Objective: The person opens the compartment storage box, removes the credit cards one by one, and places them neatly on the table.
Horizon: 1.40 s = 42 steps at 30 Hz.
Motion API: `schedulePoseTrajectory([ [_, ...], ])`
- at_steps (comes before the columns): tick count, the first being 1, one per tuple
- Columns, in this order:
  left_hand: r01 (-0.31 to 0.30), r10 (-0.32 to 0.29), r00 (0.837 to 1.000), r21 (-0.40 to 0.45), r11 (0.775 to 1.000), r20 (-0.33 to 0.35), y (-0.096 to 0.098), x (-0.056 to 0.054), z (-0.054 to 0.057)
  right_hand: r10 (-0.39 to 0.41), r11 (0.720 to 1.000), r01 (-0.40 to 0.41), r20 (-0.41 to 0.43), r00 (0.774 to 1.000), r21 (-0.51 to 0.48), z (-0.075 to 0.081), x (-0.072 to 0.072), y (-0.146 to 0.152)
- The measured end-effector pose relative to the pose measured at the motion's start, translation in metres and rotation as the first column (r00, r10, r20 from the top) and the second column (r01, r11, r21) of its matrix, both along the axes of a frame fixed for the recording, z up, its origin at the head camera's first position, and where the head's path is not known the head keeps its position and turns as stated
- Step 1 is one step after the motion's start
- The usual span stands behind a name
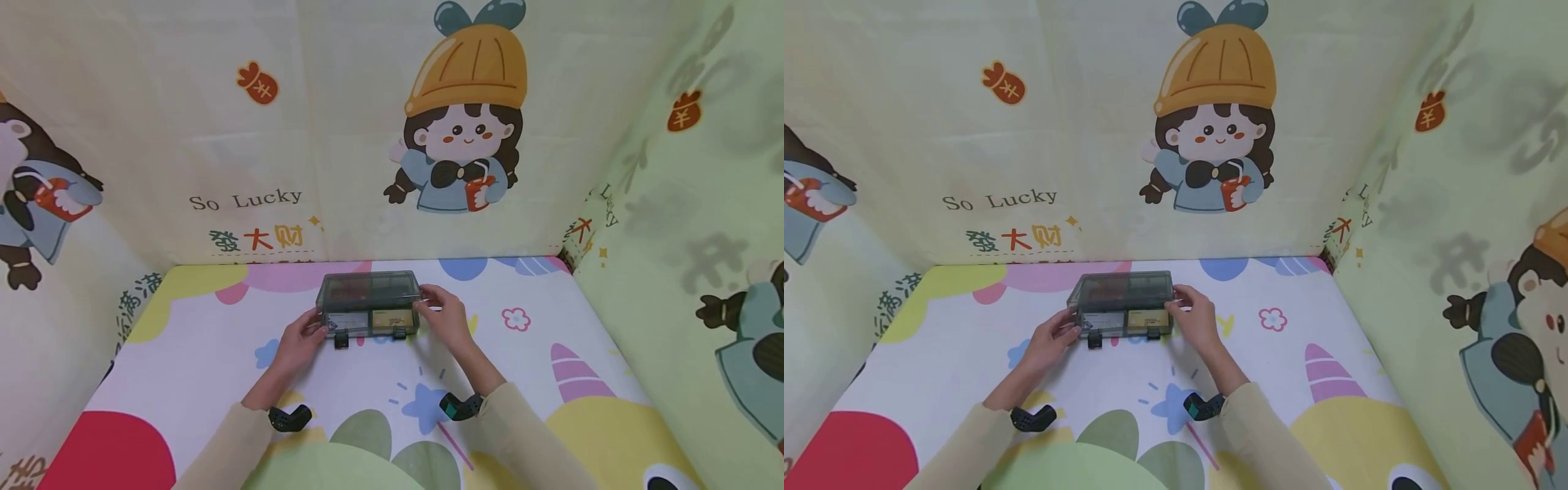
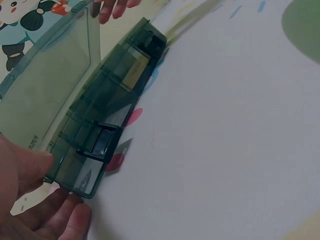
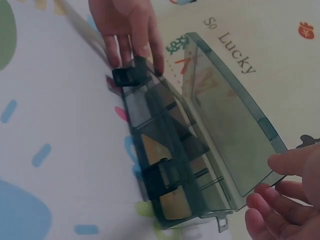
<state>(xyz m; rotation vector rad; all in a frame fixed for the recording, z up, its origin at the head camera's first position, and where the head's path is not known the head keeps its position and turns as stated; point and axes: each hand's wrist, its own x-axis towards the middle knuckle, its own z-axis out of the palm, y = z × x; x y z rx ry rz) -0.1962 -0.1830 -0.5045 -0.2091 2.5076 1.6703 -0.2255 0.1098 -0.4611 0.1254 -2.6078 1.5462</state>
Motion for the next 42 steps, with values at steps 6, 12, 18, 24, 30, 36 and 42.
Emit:
schedulePoseTrajectory([
  [6,0.005,-0.005,1.000,0.005,1.000,-0.002,0.000,-0.001,0.000,0.015,1.000,-0.015,0.018,1.000,0.007,0.013,-0.008,0.002],
  [12,0.007,-0.007,1.000,0.001,1.000,0.010,0.000,-0.001,-0.001,0.015,1.000,-0.015,-0.008,1.000,0.020,0.018,-0.017,0.004],
  [18,0.011,-0.011,1.000,-0.012,1.000,0.010,-0.001,-0.001,-0.001,0.012,1.000,-0.012,0.018,1.000,0.010,0.021,-0.024,0.004],
  [24,0.006,-0.006,1.000,-0.022,1.000,0.011,-0.002,0.000,-0.001,0.003,0.999,0.001,0.070,0.998,-0.054,0.024,-0.031,0.002],
  [30,-0.002,0.002,1.000,-0.027,1.000,0.020,-0.002,0.002,0.000,-0.013,0.995,0.022,0.100,0.995,-0.094,0.029,-0.040,-0.002],
  [36,-0.008,0.009,0.999,-0.029,1.000,0.038,0.000,0.002,0.002,-0.024,0.992,0.040,0.130,0.991,-0.122,0.031,-0.049,-0.004],
  [42,-0.013,0.014,0.999,-0.029,1.000,0.044,0.001,0.002,0.002,-0.027,0.991,0.044,0.132,0.991,-0.128,0.030,-0.059,-0.004],
])
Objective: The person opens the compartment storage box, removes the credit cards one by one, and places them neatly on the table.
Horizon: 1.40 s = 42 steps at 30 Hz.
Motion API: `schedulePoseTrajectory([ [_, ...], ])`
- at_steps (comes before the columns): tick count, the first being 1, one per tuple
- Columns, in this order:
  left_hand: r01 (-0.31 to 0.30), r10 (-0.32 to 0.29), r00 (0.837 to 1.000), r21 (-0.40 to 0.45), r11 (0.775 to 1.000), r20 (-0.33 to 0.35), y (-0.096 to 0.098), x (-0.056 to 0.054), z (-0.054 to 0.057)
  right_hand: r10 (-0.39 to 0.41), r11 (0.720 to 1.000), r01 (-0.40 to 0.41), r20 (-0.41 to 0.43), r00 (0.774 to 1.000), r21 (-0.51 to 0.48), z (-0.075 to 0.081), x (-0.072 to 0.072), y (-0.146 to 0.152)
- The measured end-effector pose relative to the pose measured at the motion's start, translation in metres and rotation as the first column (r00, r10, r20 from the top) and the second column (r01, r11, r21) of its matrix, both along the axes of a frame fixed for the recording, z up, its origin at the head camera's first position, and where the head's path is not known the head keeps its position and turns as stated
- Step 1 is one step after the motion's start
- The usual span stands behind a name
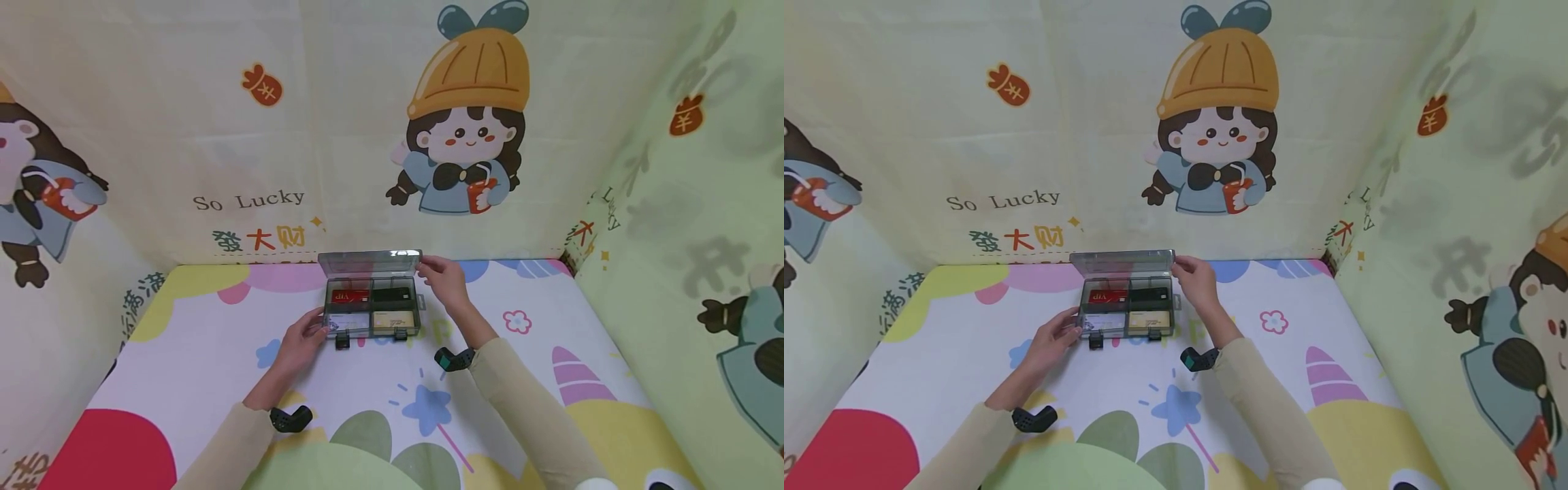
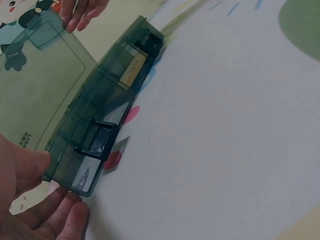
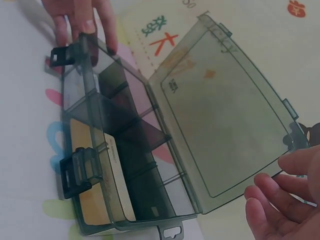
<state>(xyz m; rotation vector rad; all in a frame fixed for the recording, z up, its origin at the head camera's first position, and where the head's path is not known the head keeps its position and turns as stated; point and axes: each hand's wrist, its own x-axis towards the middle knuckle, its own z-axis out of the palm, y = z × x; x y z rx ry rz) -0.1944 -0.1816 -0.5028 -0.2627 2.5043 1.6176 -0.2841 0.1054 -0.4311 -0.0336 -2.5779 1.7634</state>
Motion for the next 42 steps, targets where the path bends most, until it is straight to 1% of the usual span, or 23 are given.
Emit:
schedulePoseTrajectory([
  [7,-0.001,0.001,1.000,0.009,1.000,-0.001,0.000,0.000,0.000,0.002,1.000,-0.002,0.020,1.000,0.001,-0.001,-0.009,-0.002],
  [12,-0.005,0.005,1.000,0.014,1.000,0.005,0.000,0.001,0.001,0.022,1.000,-0.022,0.029,0.999,0.011,-0.003,-0.017,-0.003],
  [16,-0.006,0.006,1.000,0.020,1.000,0.006,0.000,0.000,0.000,0.057,0.998,-0.057,0.055,0.997,-0.007,-0.006,-0.023,-0.004],
  [19,-0.003,0.003,1.000,0.020,1.000,-0.011,0.000,-0.001,-0.001,0.087,0.996,-0.086,0.073,0.994,-0.022,-0.009,-0.028,-0.004],
  [25,0.001,-0.001,1.000,0.010,1.000,-0.028,-0.001,-0.001,-0.002,0.138,0.990,-0.139,0.099,0.985,0.005,-0.018,-0.033,-0.004],
  [35,-0.008,0.008,1.000,0.018,1.000,-0.003,0.003,-0.002,0.001,0.210,0.975,-0.219,0.163,0.964,0.033,-0.026,-0.030,-0.004],
  [38,-0.011,0.011,1.000,0.016,1.000,-0.005,0.003,-0.001,0.001,0.219,0.973,-0.229,0.178,0.959,0.036,-0.031,-0.029,-0.005],
  [40,-0.015,0.015,1.000,0.014,1.000,-0.007,0.003,-0.001,0.000,0.222,0.973,-0.230,0.184,0.958,0.021,-0.035,-0.027,-0.006],
  [42,-0.020,0.020,1.000,0.009,1.000,-0.006,0.002,-0.001,0.000,0.223,0.973,-0.230,0.178,0.958,0.015,-0.037,-0.027,-0.006],
])
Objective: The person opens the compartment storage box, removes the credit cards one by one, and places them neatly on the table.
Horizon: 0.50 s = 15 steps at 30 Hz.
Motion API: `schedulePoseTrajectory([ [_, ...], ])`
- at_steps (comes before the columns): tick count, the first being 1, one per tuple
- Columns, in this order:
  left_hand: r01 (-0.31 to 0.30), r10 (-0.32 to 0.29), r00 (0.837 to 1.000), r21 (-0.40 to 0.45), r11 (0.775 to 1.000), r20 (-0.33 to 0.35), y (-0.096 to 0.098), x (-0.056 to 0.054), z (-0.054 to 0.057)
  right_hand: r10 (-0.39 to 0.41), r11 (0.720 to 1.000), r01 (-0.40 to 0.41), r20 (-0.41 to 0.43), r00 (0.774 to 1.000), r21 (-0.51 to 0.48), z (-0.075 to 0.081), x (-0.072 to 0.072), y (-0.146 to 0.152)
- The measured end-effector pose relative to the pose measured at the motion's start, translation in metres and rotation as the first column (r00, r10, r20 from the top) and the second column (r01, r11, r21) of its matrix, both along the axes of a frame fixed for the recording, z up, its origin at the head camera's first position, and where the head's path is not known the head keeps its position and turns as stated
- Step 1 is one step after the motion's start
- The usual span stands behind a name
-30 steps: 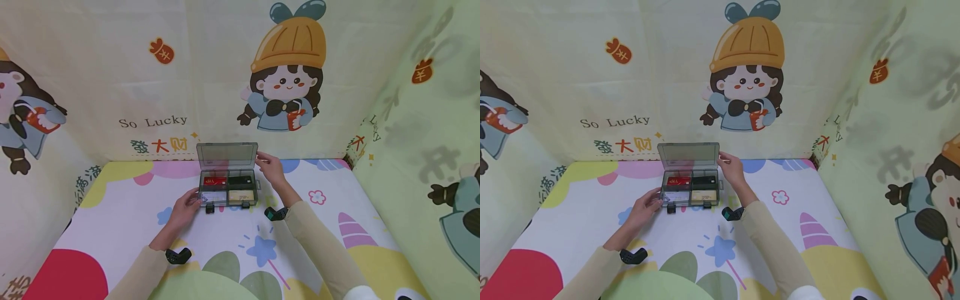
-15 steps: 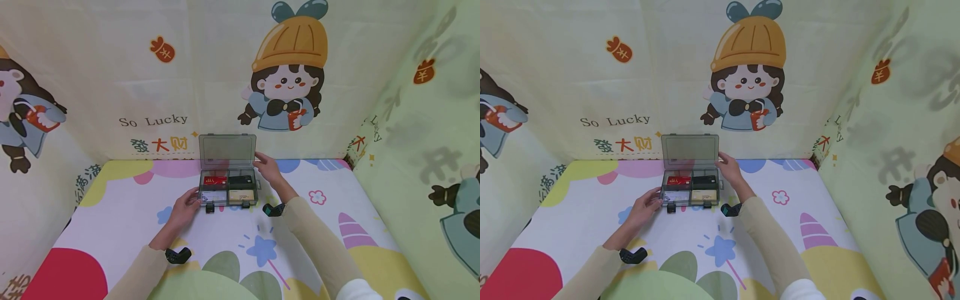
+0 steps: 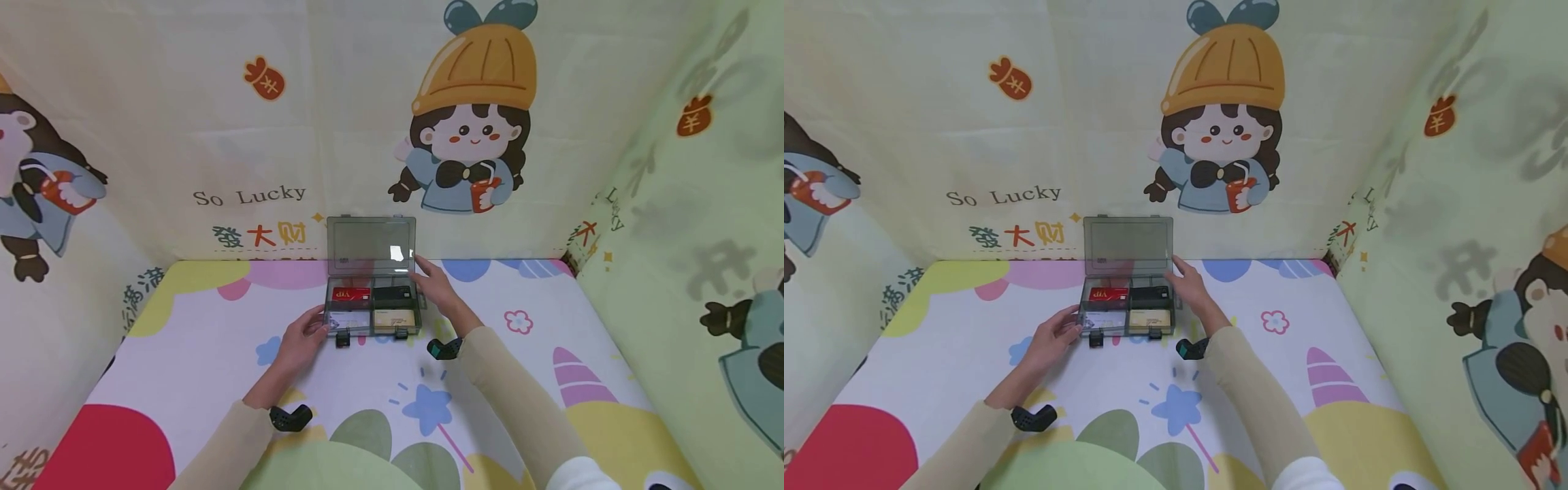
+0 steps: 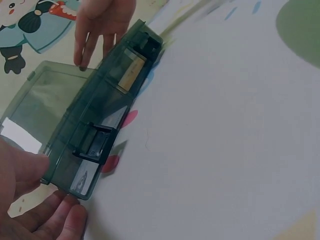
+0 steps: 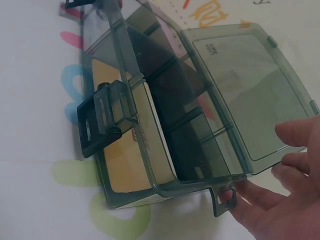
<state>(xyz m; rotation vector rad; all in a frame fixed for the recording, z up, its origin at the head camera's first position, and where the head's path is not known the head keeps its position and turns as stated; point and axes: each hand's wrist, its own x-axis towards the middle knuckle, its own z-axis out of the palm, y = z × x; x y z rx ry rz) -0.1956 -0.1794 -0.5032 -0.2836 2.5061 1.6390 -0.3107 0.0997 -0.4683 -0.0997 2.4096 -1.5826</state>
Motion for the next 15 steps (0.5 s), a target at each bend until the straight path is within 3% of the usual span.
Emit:
schedulePoseTrajectory([
  [15,0.005,-0.005,1.000,0.014,1.000,0.023,-0.005,0.010,0.004,0.018,1.000,-0.018,0.029,0.999,0.006,-0.008,0.013,0.005],
])
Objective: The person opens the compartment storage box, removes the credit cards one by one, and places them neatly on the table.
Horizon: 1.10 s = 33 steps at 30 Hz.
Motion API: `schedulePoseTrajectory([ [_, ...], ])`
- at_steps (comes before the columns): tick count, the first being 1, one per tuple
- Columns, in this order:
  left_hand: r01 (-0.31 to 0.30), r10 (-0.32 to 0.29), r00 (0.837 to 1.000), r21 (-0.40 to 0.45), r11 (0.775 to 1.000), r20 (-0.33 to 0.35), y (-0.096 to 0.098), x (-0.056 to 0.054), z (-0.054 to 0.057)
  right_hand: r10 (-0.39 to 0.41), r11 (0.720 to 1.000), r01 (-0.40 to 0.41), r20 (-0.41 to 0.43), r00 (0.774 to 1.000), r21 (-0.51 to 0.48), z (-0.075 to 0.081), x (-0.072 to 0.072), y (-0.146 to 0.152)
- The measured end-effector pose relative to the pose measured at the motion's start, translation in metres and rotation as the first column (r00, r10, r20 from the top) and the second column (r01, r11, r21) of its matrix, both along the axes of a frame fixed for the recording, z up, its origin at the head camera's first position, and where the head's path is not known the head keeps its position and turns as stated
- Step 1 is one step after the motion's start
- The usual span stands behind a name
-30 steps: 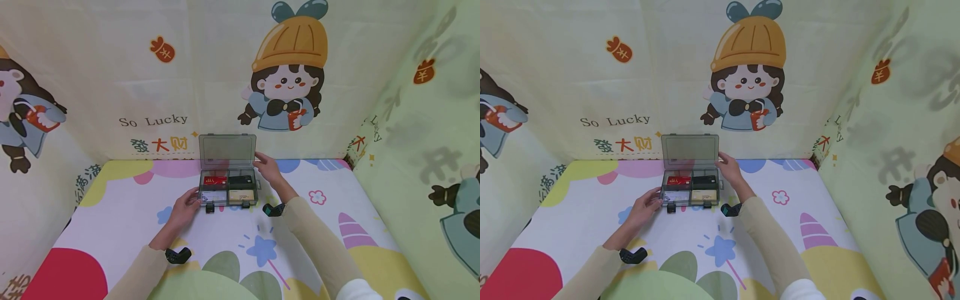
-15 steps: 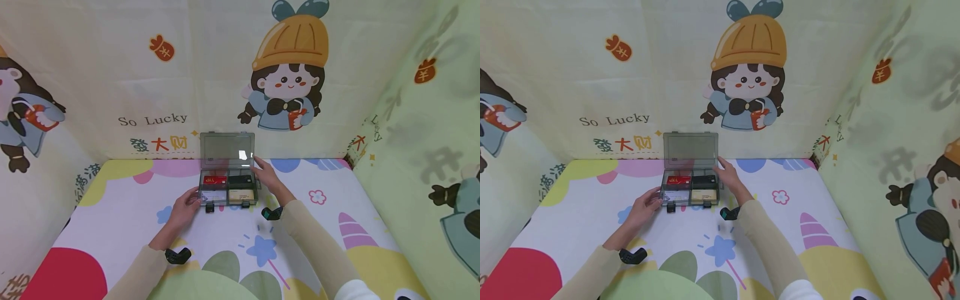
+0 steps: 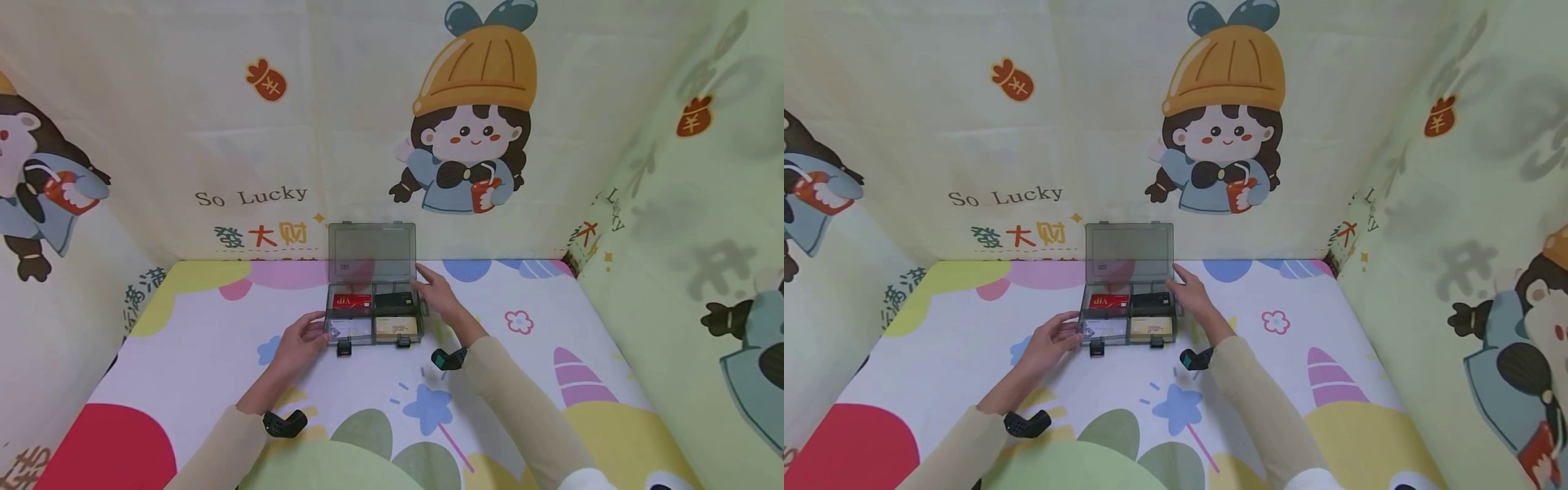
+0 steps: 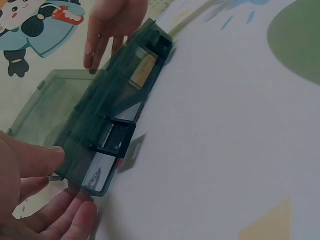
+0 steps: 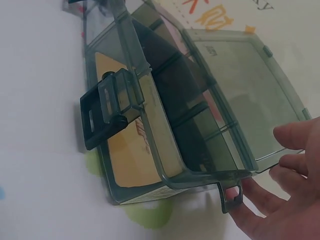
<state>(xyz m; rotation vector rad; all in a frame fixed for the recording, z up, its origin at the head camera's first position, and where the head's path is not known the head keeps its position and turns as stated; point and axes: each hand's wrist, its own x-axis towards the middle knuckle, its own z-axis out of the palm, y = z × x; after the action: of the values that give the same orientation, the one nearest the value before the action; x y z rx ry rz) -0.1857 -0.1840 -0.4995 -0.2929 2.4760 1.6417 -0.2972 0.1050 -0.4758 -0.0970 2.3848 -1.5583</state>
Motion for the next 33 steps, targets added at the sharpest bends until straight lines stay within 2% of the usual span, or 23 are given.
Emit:
schedulePoseTrajectory([
  [9,0.044,-0.044,0.999,0.004,0.999,0.026,-0.007,0.015,0.000,-0.060,0.998,0.060,0.009,0.998,0.024,0.000,0.022,-0.002],
  [15,0.057,-0.057,0.998,-0.009,0.998,0.005,-0.009,0.029,0.001,-0.046,0.997,0.045,0.017,0.999,0.061,0.000,0.034,-0.004],
  [18,0.062,-0.062,0.998,-0.022,0.998,-0.005,-0.008,0.035,0.000,-0.049,0.996,0.048,0.019,0.999,0.070,0.000,0.038,-0.005],
  [23,0.053,-0.053,0.999,0.000,0.999,-0.006,-0.007,0.041,0.001,-0.049,0.993,0.048,0.006,0.999,0.104,-0.004,0.041,-0.005],
  [29,0.048,-0.048,0.999,0.020,0.999,-0.005,-0.005,0.044,0.003,-0.045,0.993,0.046,-0.012,0.999,0.107,-0.006,0.044,-0.005],
  [33,0.050,-0.050,0.999,0.025,0.998,-0.006,-0.004,0.046,0.005,-0.054,0.990,0.061,-0.056,0.997,0.129,-0.003,0.046,-0.005],
])
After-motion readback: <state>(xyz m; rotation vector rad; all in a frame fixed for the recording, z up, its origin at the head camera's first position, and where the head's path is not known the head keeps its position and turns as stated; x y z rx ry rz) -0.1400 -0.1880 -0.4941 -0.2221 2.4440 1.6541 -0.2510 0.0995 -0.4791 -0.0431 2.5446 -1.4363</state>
